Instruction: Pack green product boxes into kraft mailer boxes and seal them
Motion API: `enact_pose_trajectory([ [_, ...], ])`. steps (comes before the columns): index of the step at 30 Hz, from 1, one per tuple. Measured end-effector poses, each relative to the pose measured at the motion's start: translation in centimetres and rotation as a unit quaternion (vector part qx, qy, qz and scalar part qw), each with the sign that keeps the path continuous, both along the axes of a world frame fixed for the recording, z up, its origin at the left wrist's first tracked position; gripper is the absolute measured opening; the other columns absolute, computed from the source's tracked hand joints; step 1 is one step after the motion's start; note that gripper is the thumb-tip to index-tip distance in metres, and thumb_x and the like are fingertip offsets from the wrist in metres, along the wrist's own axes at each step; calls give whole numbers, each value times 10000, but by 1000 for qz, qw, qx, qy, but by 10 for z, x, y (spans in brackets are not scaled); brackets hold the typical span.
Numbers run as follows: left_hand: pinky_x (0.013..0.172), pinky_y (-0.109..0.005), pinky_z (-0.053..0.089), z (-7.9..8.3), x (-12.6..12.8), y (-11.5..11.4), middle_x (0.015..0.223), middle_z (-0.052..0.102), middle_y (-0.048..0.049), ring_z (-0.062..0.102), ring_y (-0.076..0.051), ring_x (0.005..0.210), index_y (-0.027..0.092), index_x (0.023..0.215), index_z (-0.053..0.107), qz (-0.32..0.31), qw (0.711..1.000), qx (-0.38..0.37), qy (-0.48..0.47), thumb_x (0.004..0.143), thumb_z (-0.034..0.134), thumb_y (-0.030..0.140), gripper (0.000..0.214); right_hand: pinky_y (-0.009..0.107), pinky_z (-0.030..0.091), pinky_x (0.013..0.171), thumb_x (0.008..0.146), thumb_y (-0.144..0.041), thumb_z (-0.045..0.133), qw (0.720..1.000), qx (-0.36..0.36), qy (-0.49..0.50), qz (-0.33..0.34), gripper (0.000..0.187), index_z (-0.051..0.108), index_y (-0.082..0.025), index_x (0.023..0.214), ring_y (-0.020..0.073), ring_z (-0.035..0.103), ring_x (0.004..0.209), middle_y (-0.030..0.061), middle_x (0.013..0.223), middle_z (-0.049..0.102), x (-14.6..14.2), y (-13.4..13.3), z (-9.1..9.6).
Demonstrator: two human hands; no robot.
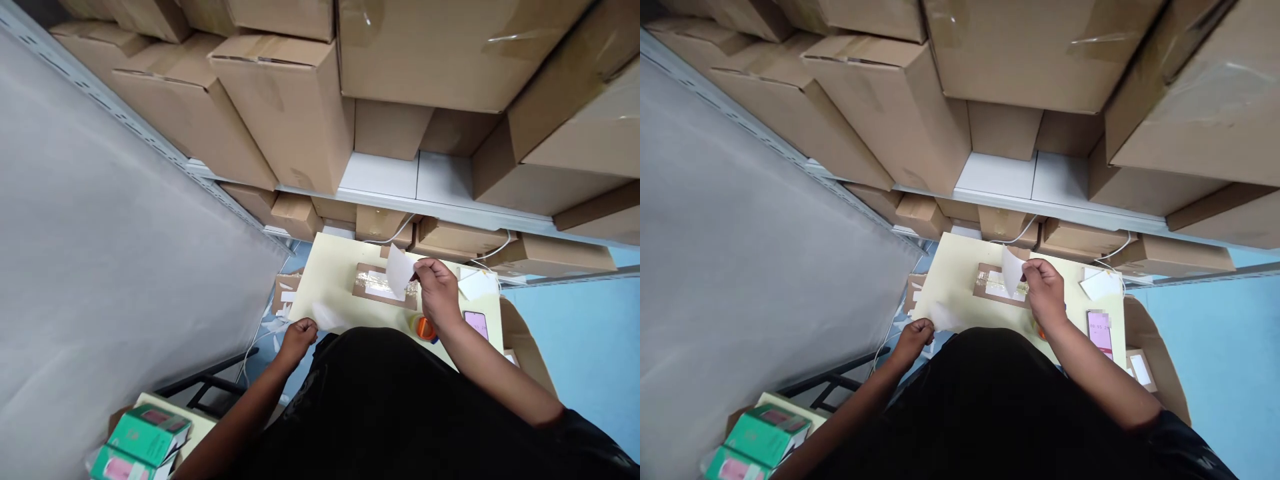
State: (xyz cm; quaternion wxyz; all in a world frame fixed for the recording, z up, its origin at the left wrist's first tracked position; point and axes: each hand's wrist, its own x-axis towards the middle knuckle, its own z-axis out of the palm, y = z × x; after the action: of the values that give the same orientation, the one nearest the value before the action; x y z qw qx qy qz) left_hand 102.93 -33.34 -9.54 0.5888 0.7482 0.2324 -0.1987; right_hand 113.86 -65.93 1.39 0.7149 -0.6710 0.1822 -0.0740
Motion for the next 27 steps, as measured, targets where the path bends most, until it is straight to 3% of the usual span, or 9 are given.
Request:
enact_pose_trajectory([
  [6, 573, -244, 371, 1, 6, 33, 523, 557, 33, 474, -123, 528, 214, 609, 568, 12, 1000, -18, -14, 672, 577, 372, 170, 312, 448, 719, 838, -377, 763, 1000, -15, 4, 21, 154, 717, -230, 824, 161, 568, 698, -24, 711, 640, 3, 21, -2],
  [11, 581, -248, 380, -9, 27, 44, 547, 572, 26, 483, -129, 543, 214, 605, 576, -26, 999, 2, -34, 697, 576, 391, 198, 323, 470, 742, 843, -367, 751, 1000, -6, 3, 25, 140, 716, -233, 821, 171, 588, 713, -20, 714, 643, -4, 31, -4],
  [14, 606, -256, 417, -10, 50, 59, 593, 623, 15, 531, -147, 575, 211, 660, 623, -49, 996, 44, -54, 705, 567, 405, 207, 320, 471, 733, 848, -367, 744, 1000, -9, 4, 19, 143, 713, -233, 809, 171, 588, 713, -19, 713, 643, -8, 33, -2],
  [17, 628, -263, 441, -3, 76, 94, 629, 659, -9, 593, -178, 626, 213, 667, 633, -73, 983, 152, -67, 722, 540, 412, 227, 324, 479, 729, 846, -373, 740, 1000, -18, 1, 11, 152, 709, -232, 799, 177, 592, 715, -15, 712, 644, -13, 34, 1],
  [19, 678, -282, 464, 3, 93, 128, 734, 727, -53, 664, -219, 727, 212, 726, 681, -120, 953, 271, -69, 775, 520, 400, 253, 326, 484, 734, 847, -379, 736, 1000, -20, -4, 3, 156, 710, -233, 800, 177, 594, 717, -15, 712, 647, -15, 34, 2],
  [21, 733, -328, 485, 11, 110, 161, 832, 767, -122, 705, -283, 826, 204, 749, 711, -190, 883, 428, -29, 784, 553, 354, 221, 324, 485, 737, 849, -385, 732, 1000, -23, -8, -2, 161, 710, -234, 798, 177, 595, 719, -16, 711, 649, -17, 33, 4],
  [23, 764, -376, 505, 21, 123, 180, 893, 773, -200, 719, -342, 876, 167, 756, 724, -219, 816, 534, 27, 773, 580, 293, 192, 322, 483, 738, 854, -394, 728, 1000, -28, -8, -3, 171, 708, -235, 794, 178, 597, 724, -16, 712, 652, -20, 31, 4],
  [25, 798, -405, 520, 33, 131, 174, 951, 778, -219, 723, -361, 918, 153, 837, 751, -221, 794, 566, 7, 818, 555, 272, 230, 319, 480, 737, 857, -408, 727, 999, -34, -7, -5, 183, 707, -237, 794, 180, 599, 728, -14, 714, 656, -21, 29, 3],
  [27, 843, -407, 526, 48, 131, 140, 1006, 787, -188, 719, -349, 964, 179, 915, 767, -240, 812, 522, -99, 876, 532, 302, 269, 319, 479, 733, 857, -422, 725, 999, -35, -3, -10, 193, 707, -239, 801, 182, 599, 724, -12, 712, 656, -23, 27, 1],
])
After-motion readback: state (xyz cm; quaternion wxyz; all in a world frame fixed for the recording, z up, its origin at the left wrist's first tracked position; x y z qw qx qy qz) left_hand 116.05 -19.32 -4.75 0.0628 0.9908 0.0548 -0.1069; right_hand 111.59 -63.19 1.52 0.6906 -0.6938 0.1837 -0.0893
